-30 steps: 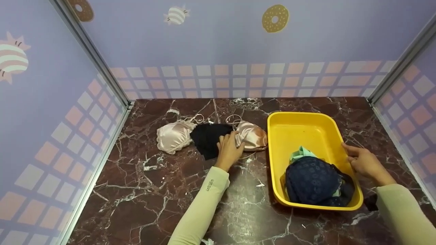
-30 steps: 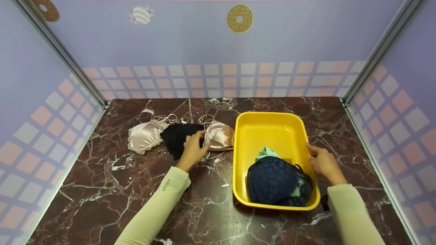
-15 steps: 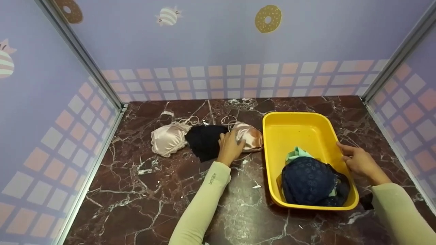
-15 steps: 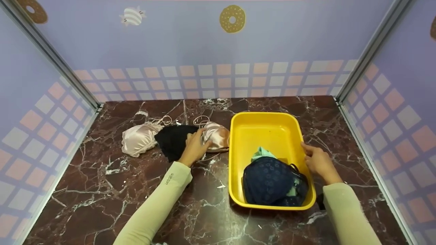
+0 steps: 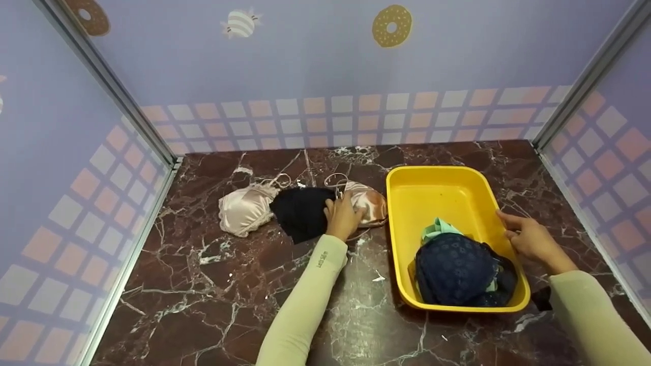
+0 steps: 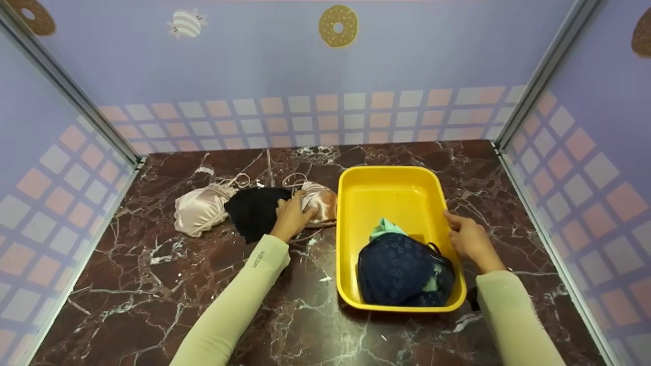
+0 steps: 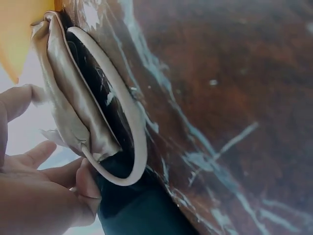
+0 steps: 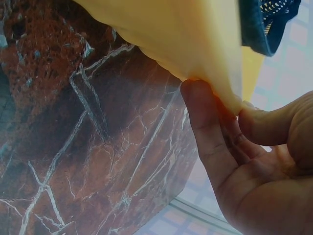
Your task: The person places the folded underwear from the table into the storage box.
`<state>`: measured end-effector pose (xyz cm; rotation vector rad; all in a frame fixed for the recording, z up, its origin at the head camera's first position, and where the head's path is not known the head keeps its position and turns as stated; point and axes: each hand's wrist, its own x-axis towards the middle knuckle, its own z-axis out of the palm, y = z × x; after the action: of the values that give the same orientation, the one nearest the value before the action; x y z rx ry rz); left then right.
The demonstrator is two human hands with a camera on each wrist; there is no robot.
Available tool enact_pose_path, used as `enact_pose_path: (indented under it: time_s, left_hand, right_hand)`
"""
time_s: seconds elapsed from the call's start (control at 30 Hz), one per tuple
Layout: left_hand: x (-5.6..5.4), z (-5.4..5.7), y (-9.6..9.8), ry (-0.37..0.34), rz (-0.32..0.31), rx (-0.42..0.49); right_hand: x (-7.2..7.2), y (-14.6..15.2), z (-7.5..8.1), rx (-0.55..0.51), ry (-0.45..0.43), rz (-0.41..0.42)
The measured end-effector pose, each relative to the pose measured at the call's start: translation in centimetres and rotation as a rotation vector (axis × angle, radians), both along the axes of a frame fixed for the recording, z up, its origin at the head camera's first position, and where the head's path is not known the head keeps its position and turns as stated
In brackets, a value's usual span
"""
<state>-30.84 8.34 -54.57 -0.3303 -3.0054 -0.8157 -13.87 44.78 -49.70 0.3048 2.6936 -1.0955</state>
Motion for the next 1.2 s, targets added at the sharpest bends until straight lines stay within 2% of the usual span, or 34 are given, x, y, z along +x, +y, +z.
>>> enact_pose_path:
  time_s: [0.1, 0.33, 0.5, 0.63, 0.73, 0.9, 1.03, 1.2]
  left_hand:
    - [-0.1, 0.0, -0.1, -0.011, 0.008, -0.017]
    - [-0.2, -0.3, -0.5, 0.048, 0.012, 0.005]
    - [-0.2, 0.1, -0.9, 0.183, -0.043, 0.115]
    - [-0.5, 1.0, -1.2, 0.263, -0.086, 0.209]
    - [-0.8, 2.1, -1.5, 0.265, -0.091, 0.256]
    - [-0.8, 4.6, -2.0, 0.289, -0.086, 0.327]
    - [-0.4, 6.8, -2.3, 0.333, -0.099, 0.400]
    - [0.5, 9.5, -2.1, 0.407, -0.156, 0.488]
  right_hand:
    - [-0.1, -0.2, 0.0, 0.021, 0.023, 0.023]
    - [-0.2, -0.5, 0.1, 0.026, 0.020, 0.023]
    - [-0.1, -0.4, 0.1, 0.026, 0.031, 0.024]
    - [-0.1, -0.2, 0.2, 0.026, 0.036, 0.026]
    - [-0.1, -0.1, 0.4, 0.036, 0.036, 0.031]
    - [-0.1, 0.0, 0.4, 0.037, 0.035, 0.029]
    - [-0.1, -0.1, 0.3, 0.029, 0.028, 0.030]
    - [-0.2, -0.3, 0.2, 0.030, 0.005, 0.029]
